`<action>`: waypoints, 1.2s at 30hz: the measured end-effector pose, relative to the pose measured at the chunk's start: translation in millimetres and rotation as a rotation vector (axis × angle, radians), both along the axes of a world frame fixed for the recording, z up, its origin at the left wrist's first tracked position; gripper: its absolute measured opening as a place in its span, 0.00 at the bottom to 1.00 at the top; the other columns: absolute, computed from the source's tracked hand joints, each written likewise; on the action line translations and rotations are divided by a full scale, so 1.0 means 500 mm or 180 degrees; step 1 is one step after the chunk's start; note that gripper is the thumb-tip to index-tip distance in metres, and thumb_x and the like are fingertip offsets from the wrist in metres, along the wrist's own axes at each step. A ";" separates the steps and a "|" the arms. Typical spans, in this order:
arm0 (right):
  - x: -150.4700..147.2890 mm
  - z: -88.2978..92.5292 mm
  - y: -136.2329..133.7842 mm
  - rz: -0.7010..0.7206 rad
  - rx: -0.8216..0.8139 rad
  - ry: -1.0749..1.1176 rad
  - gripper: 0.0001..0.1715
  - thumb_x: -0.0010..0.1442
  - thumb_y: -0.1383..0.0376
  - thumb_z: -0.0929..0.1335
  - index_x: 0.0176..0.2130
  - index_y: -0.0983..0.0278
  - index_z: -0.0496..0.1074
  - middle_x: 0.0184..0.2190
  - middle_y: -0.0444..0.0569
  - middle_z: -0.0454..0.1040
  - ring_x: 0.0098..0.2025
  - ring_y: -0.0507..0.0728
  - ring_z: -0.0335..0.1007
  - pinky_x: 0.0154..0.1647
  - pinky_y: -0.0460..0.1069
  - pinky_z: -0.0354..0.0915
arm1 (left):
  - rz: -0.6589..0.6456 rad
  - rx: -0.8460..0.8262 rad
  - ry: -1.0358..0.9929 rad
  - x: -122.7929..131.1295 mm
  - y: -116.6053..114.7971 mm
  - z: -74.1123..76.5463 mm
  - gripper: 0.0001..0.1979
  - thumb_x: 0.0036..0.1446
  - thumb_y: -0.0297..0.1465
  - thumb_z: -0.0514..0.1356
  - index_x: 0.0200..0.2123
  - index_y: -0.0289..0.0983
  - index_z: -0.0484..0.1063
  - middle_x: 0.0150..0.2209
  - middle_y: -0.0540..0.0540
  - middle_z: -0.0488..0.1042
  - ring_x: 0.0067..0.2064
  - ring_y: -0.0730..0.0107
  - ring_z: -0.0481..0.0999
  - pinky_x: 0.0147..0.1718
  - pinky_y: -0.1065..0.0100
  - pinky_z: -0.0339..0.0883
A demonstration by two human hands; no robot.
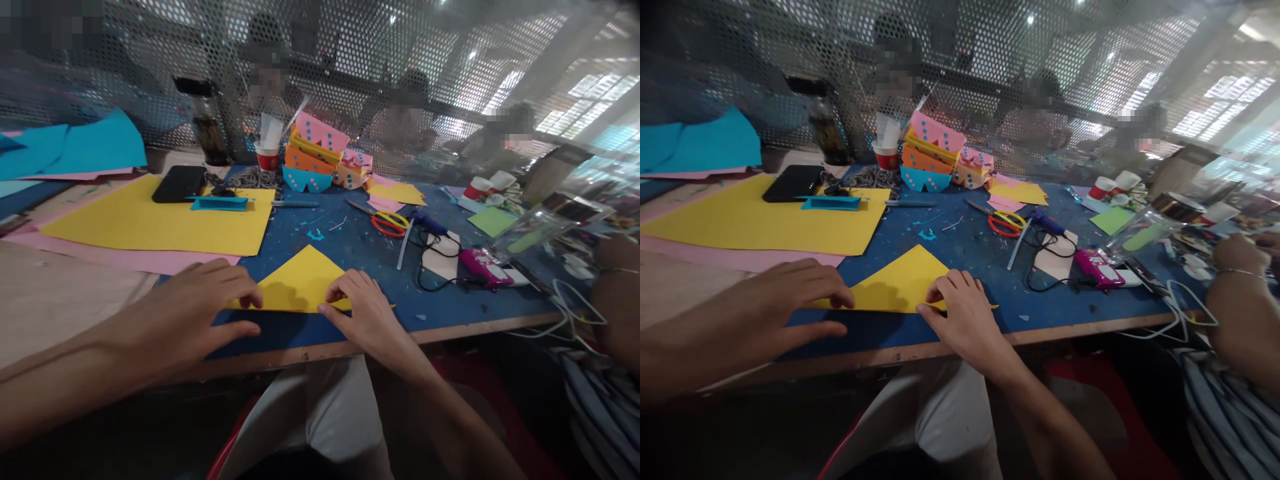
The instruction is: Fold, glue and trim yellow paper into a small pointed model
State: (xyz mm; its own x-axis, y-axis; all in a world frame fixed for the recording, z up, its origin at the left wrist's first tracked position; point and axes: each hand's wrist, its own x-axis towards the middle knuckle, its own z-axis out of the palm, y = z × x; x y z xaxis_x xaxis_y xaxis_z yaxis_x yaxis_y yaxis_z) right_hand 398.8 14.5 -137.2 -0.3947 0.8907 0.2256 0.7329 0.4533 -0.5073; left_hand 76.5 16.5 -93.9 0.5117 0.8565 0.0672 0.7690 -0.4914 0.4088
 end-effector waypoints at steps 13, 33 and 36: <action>-0.004 0.002 0.000 -0.0021 0.0001 0.0003 0.10 0.72 0.64 0.79 0.43 0.59 0.76 0.48 0.46 0.81 0.54 0.63 0.75 0.55 0.58 0.62 | 0.0278 -0.0127 -0.0228 0.081 0.016 -0.066 0.15 0.69 0.43 0.61 0.32 0.43 0.78 0.32 0.47 0.81 0.36 0.57 0.79 0.34 0.62 0.61; -0.007 0.006 -0.002 -0.0061 0.0009 -0.0104 0.09 0.72 0.64 0.79 0.43 0.59 0.76 0.48 0.47 0.82 0.54 0.63 0.76 0.55 0.58 0.64 | -0.0799 0.1908 0.0186 0.103 -0.025 -0.149 0.11 0.70 0.39 0.71 0.53 0.46 0.82 0.47 0.46 0.83 0.45 0.57 0.81 0.45 0.57 0.66; -0.007 0.007 -0.003 -0.0069 0.0080 -0.0145 0.09 0.73 0.64 0.78 0.43 0.59 0.76 0.48 0.47 0.82 0.54 0.63 0.77 0.54 0.58 0.64 | -0.0733 0.2025 0.0276 0.110 -0.036 -0.148 0.15 0.72 0.35 0.69 0.59 0.45 0.81 0.47 0.46 0.83 0.46 0.55 0.81 0.48 0.55 0.66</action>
